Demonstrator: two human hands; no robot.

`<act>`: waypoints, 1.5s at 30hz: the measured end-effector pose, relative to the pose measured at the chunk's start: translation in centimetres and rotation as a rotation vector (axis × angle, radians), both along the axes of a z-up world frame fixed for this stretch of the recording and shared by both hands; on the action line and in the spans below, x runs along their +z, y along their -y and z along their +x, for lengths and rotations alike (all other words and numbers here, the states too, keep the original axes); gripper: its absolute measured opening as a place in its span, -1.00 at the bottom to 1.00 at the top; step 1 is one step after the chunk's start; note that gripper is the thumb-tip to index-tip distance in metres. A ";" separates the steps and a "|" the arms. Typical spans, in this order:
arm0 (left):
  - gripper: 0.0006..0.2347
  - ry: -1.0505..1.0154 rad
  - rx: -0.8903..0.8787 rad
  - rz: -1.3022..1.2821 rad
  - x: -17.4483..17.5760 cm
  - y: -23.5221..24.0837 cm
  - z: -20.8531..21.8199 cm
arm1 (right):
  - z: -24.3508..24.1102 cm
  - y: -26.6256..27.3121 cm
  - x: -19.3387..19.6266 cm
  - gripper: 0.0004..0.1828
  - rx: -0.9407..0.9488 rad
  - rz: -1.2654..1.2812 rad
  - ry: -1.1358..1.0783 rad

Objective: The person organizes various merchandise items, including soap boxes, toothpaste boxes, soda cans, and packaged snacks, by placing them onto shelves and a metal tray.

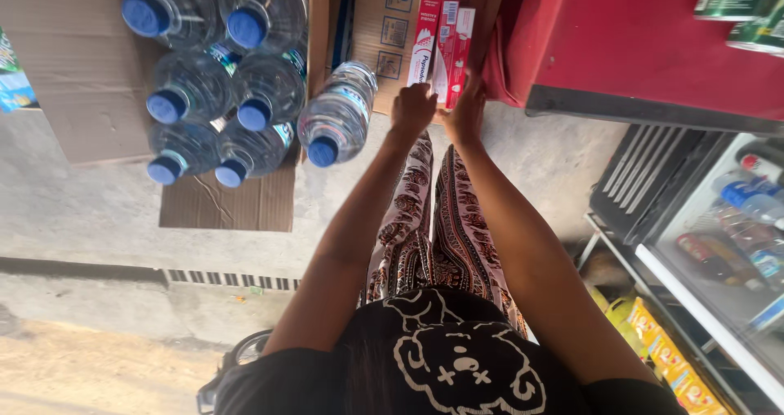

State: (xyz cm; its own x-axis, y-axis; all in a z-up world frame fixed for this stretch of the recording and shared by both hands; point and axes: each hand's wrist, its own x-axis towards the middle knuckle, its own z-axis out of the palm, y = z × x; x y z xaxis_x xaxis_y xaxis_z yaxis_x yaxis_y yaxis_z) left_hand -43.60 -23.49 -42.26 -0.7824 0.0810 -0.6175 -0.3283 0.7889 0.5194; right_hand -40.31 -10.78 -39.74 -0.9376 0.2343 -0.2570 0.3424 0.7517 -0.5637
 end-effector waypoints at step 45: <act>-0.52 -0.462 0.333 1.418 38.7 -12.4 4.0 | 5.4 -7.6 34.2 -0.30 -0.376 -1.156 -0.808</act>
